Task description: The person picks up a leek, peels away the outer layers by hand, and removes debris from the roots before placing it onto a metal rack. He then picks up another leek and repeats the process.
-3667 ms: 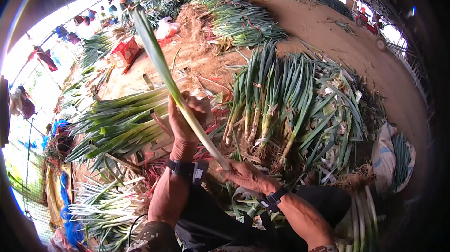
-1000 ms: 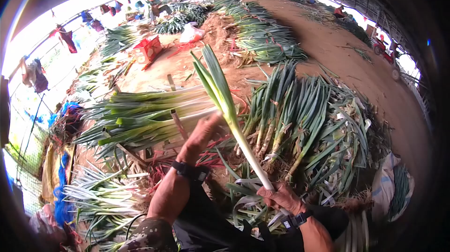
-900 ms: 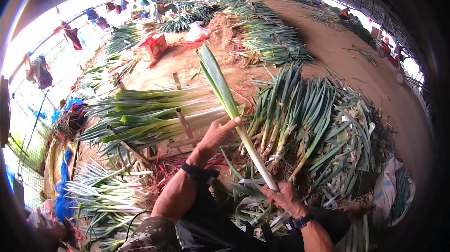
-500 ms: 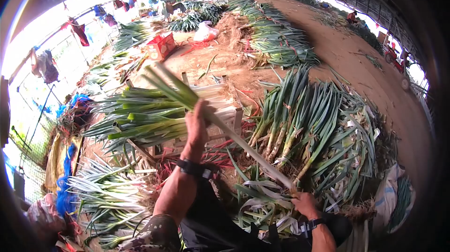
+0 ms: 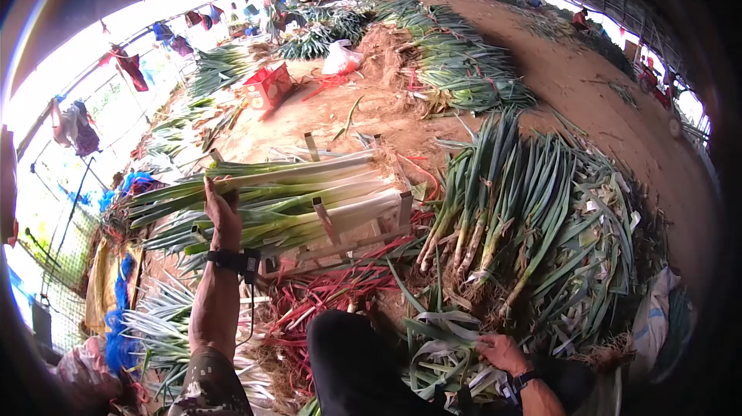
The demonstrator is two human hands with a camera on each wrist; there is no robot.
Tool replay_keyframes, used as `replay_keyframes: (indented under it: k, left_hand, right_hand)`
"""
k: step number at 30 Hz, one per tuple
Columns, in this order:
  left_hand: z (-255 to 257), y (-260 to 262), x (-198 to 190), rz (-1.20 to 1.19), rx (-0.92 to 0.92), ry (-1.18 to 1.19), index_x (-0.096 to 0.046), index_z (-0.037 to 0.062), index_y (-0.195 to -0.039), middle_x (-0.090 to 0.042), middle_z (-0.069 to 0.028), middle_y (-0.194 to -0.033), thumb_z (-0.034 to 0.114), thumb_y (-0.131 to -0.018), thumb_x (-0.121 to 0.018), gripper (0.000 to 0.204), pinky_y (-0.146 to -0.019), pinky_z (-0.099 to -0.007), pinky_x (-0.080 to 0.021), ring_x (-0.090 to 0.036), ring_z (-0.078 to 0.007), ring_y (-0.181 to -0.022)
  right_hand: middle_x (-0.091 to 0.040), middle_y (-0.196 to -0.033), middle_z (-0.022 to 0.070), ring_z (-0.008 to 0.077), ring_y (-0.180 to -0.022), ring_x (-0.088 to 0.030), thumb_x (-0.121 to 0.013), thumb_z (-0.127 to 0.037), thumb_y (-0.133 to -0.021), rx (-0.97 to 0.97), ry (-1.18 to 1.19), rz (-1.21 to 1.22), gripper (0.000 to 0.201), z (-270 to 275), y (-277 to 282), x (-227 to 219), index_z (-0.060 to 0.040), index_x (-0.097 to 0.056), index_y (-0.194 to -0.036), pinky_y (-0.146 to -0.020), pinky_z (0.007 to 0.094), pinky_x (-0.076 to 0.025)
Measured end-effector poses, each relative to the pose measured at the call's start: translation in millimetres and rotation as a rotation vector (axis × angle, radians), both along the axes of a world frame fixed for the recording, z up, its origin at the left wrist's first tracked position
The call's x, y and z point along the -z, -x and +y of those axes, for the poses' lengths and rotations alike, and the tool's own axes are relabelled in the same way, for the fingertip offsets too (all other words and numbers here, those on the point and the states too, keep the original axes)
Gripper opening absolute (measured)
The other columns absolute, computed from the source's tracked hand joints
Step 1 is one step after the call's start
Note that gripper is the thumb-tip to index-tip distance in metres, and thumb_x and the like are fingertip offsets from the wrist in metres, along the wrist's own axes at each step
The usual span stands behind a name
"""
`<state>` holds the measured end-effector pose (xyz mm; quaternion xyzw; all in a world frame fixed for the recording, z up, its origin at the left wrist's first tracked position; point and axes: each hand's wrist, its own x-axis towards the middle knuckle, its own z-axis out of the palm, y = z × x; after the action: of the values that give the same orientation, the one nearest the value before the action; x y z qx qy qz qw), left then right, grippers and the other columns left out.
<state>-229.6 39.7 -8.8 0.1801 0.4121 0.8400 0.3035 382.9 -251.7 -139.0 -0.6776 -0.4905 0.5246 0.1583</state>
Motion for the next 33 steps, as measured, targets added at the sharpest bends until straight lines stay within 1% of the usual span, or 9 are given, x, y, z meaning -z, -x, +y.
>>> replay_keyframes:
  k: [6,9,10,12,14,18,24,28,33]
  left_hand:
    - [59,1,44,-0.018,-0.101,0.119,-0.065,0.0049,-0.103,-0.072,-0.0123,-0.086,0.046,-0.096,-0.064,0.042,-0.049,-0.0248,-0.048,-0.063,-0.0155,-0.063]
    - [90,-1,86,-0.024,0.135,0.266,-0.061,0.0046,-0.108,-0.069,-0.0104,-0.09,0.041,-0.095,-0.066,0.039,-0.058,-0.0281,-0.054,-0.066,-0.0184,-0.073]
    - [95,-23,89,-0.017,0.203,0.321,-0.064,0.0032,-0.096,-0.062,-0.0046,-0.072,0.043,-0.096,-0.065,0.04,-0.055,-0.0253,-0.05,-0.061,-0.0129,-0.063]
    - [105,-23,125,0.191,0.345,0.274,-0.06,0.0062,-0.086,-0.053,-0.0006,-0.071,0.039,-0.096,-0.065,0.034,-0.061,-0.0264,-0.053,-0.059,-0.0124,-0.067]
    - [110,-24,130,-0.013,0.47,0.322,-0.056,0.009,-0.085,-0.05,-0.0022,-0.08,0.04,-0.095,-0.065,0.034,-0.065,-0.0296,-0.054,-0.061,-0.0149,-0.076]
    - [73,-41,96,0.099,0.334,0.441,-0.06,0.0057,-0.104,-0.059,-0.0063,-0.09,0.049,-0.094,-0.064,0.045,-0.069,-0.0346,-0.055,-0.064,-0.021,-0.085]
    - [-14,-120,17,0.221,0.716,0.248,-0.047,0.0048,-0.139,-0.059,-0.0193,-0.131,0.059,-0.096,-0.056,0.069,-0.091,-0.0433,-0.049,-0.06,-0.0268,-0.113]
    - [-94,-221,-20,0.227,1.074,0.051,-0.036,0.0034,-0.149,-0.044,-0.0208,-0.148,0.065,-0.095,-0.051,0.083,-0.111,-0.0486,-0.036,-0.043,-0.0307,-0.137]
    - [-175,-340,17,0.158,1.481,-0.03,-0.01,-0.002,-0.157,-0.023,-0.0184,-0.161,0.077,-0.085,-0.056,0.116,-0.114,-0.0438,-0.031,-0.03,-0.0295,-0.145]
  right_hand:
    - [-0.073,-0.076,0.0065,0.0086,-0.063,-0.066,-0.068,-0.022,-0.093,0.022,0.101,-0.063,0.036,2,1,7,0.0,-0.068,-0.122,-0.059,0.0252,-0.053]
    - [-0.073,-0.076,0.0063,0.0089,-0.063,-0.066,-0.069,-0.022,-0.093,0.077,0.146,-0.019,0.037,3,1,12,-0.0001,-0.067,-0.122,-0.059,0.0252,-0.053]
    - [-0.073,-0.076,0.0063,0.0089,-0.062,-0.066,-0.069,-0.022,-0.093,0.094,0.16,-0.004,0.037,1,1,12,-0.0002,-0.067,-0.123,-0.06,0.0252,-0.053]
    - [-0.073,-0.081,0.0071,0.0095,-0.065,-0.066,-0.068,-0.017,-0.092,0.067,0.17,-0.021,0.037,-2,-2,16,0.0018,-0.066,-0.123,-0.06,0.0257,-0.054]
    - [-0.073,-0.086,0.0071,0.0097,-0.068,-0.066,-0.068,-0.015,-0.093,0.032,0.148,-0.04,0.036,0,-2,14,0.0036,-0.065,-0.123,-0.061,0.0261,-0.055]
    - [-0.073,-0.085,0.0069,0.0092,-0.07,-0.066,-0.067,-0.017,-0.093,0.105,0.08,0.025,0.032,-4,3,14,0.002,-0.067,-0.12,-0.064,0.0263,-0.055]
    - [-0.074,-0.097,0.0034,0.0096,-0.087,-0.065,-0.064,-0.024,-0.098,-0.023,-0.401,-0.145,0.029,16,42,-27,-0.0029,-0.069,-0.117,-0.077,0.0266,-0.051]
    - [-0.07,-0.113,0.0083,0.0143,-0.101,-0.065,-0.057,-0.031,-0.101,0.162,-0.614,0.25,0.037,48,97,-94,-0.002,-0.065,-0.122,-0.088,0.0295,-0.05]
    - [-0.059,-0.136,0.013,0.0241,-0.117,-0.06,-0.039,-0.056,-0.103,0.349,-0.773,1.106,0.062,67,128,-154,-0.0041,-0.053,-0.135,-0.102,0.0399,-0.046]
